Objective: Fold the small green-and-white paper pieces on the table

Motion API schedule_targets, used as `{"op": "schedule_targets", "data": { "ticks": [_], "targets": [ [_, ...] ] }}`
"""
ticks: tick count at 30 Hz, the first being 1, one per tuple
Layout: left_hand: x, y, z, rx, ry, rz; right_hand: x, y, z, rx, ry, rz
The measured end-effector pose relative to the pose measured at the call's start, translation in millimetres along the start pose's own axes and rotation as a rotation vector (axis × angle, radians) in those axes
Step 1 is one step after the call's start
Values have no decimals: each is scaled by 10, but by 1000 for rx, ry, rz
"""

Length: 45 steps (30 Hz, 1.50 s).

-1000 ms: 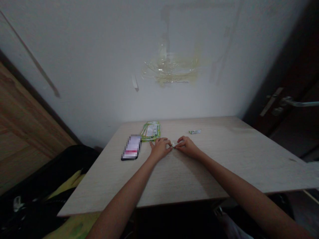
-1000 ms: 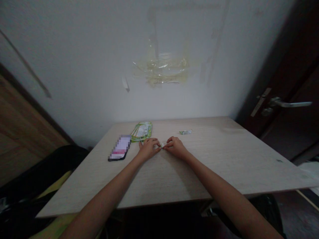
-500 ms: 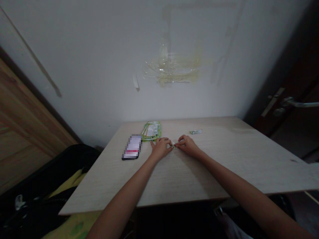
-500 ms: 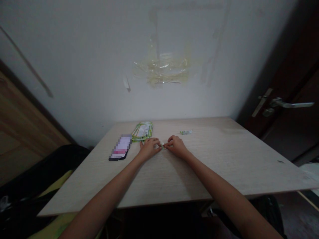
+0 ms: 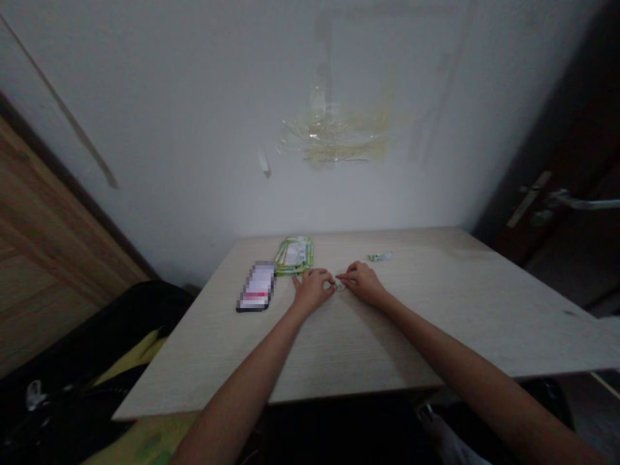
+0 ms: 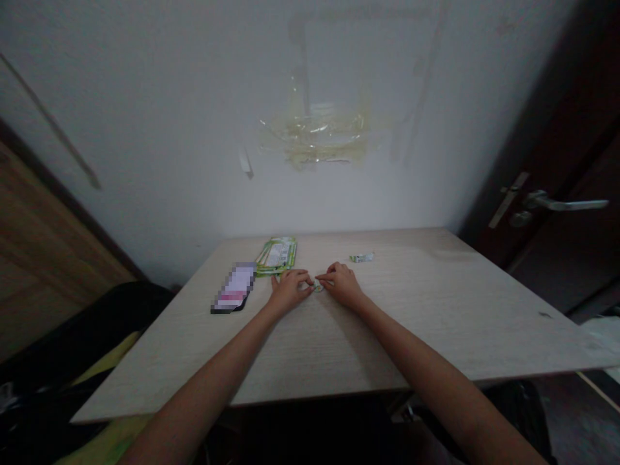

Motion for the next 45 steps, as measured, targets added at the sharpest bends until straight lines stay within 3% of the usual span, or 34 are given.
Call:
{"op": "schedule_targets", "data": {
  "ticks": [18,30,45],
  "targets": [
    [-5,-22,-25,31,92,-13,32,87,-76,13,20,244],
    [99,-8,-22,-4,199,-106,229,-23,-42,-2,100,374],
    [140,3,1,3,210,-144,257,-43,-30,21,126,365]
  ]
}}
Point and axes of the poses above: each hand's wrist, its own z-axis towards the middle knuckle, its own x-axis out of the back of the hand, y = z × x, the point moved 10 cm from there along z, towards the middle knuckle, and after that the axes turned 3 degrees about y, right-handed, at the moved point
